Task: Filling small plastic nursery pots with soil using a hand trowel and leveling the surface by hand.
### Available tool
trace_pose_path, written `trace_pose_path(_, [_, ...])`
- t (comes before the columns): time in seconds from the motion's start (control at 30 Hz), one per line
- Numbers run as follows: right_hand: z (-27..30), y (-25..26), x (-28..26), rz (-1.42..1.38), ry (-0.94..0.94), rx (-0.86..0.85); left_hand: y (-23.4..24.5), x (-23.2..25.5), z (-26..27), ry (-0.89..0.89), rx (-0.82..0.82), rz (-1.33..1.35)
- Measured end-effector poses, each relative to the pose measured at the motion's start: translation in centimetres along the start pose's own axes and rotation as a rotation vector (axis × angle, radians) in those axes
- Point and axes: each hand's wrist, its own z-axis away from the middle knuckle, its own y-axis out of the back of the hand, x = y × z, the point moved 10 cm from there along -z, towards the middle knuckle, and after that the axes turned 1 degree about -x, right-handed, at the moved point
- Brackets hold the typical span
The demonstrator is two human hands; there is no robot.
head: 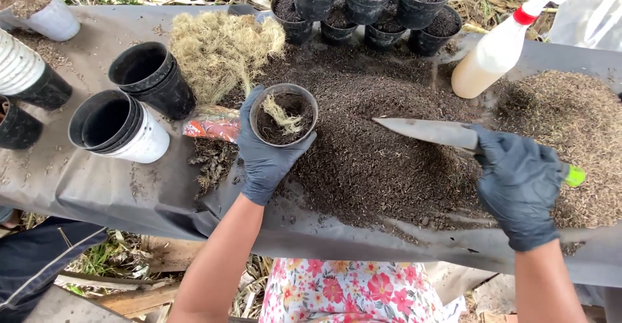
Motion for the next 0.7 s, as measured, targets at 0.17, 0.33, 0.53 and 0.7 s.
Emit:
trace_pose_path(0.17, [1.5, 2.0, 5.1, -0.207, -0.221, -0.102, -1.0, 0.1, 0.4, -0.035, -0.092, -0.211])
trace_pose_path(0.33, [3.2, 0.5, 8.4, -0.66, -0.185, -0.022, -1.9, 1.0, 0.4, -0.039, -0.147, -0.281])
trace_pose_path(0.53, [-1.7, 1.2, 4.9, -0.291, -0.132, -0.749, -2.7, -0.5, 0.7, 0.013, -0.204, -0.218])
trace_pose_path(0.7, [-5.0, 0.7, 0.5, -0.631, -0.185, -0.929, -3.0, -0.1, 0.7, 0.0, -0.201, -0.331])
